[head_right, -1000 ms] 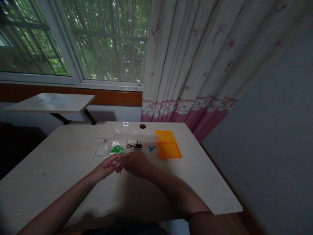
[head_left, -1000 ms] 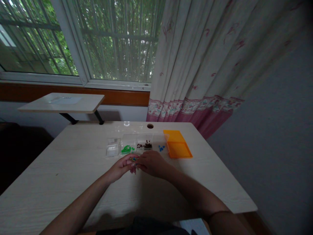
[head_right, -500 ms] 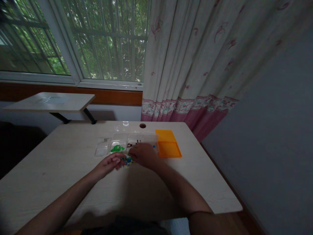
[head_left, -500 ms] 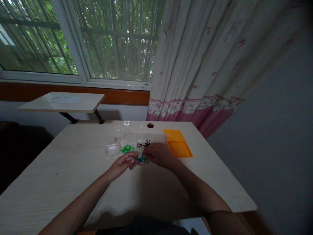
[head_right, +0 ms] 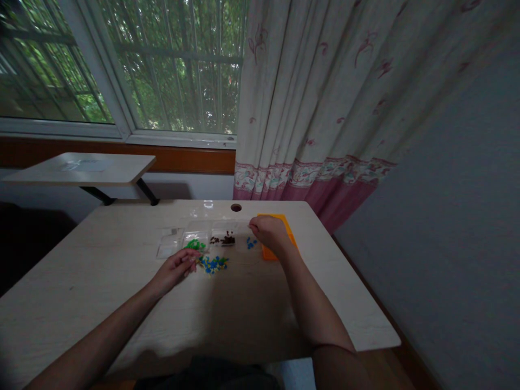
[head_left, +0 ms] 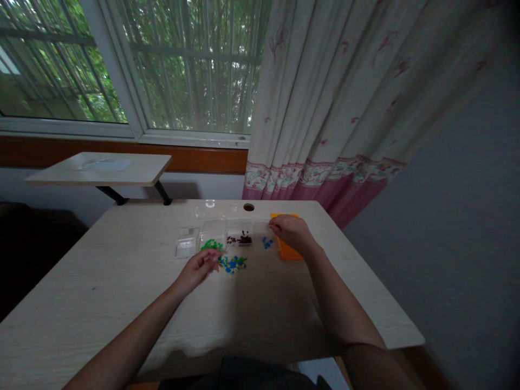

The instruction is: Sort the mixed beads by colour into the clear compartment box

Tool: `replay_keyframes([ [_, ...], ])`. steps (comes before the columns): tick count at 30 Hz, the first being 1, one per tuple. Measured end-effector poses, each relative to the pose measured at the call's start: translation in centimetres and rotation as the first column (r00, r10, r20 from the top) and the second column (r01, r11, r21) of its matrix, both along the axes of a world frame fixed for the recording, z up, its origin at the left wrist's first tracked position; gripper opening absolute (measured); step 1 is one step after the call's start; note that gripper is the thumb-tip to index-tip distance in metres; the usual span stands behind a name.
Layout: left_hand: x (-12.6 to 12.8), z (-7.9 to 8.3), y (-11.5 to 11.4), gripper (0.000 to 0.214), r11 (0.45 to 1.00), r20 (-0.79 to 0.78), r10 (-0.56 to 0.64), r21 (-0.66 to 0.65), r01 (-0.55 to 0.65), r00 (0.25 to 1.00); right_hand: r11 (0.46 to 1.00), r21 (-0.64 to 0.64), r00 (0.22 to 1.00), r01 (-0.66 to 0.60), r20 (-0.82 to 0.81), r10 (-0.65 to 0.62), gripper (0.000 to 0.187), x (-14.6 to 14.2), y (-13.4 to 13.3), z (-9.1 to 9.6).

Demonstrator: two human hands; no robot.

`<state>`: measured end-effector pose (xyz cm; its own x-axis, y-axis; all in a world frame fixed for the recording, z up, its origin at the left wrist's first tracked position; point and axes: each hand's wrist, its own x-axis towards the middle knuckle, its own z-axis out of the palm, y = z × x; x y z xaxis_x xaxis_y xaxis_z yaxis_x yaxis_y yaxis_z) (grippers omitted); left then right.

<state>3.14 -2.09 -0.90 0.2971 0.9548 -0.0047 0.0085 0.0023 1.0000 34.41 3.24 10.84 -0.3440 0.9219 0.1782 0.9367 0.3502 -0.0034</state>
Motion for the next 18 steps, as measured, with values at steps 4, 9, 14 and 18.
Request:
replay_keyframes([
  [4, -0.1, -0.3, 0.1, 0.046, 0.999, -0.038, 0.000, 0.049, 0.002, 0.999, 0.999, -0.037, 1.000, 0.013, 0.002, -0.013, 0.026, 0.1, 0.1, 0.0],
  [9, -0.5, -0.8, 0.3, 0.039, 0.979, -0.156, 0.055, 0.203, -0.022, 0.986, 0.999, -0.042, 0.999, -0.012, -0.034, 0.011, 0.025, 0.3, 0.4, -0.4],
  [14, -0.9, -0.6, 0.2, 0.024, 0.864, -0.430, 0.150, 0.495, 0.093, 0.890, 0.996, -0.021, 0.992, -0.087, -0.097, 0.084, 0.024, 0.3, 0.5, -1.0],
  [18, -0.6, -0.1, -0.2, 0.018, 0.770, -0.519, 0.145, 0.593, 0.233, 0.842, 0.992, 0.000, 0.984, -0.129, -0.126, 0.128, 0.023, 0.0, 0.1, -1.1],
])
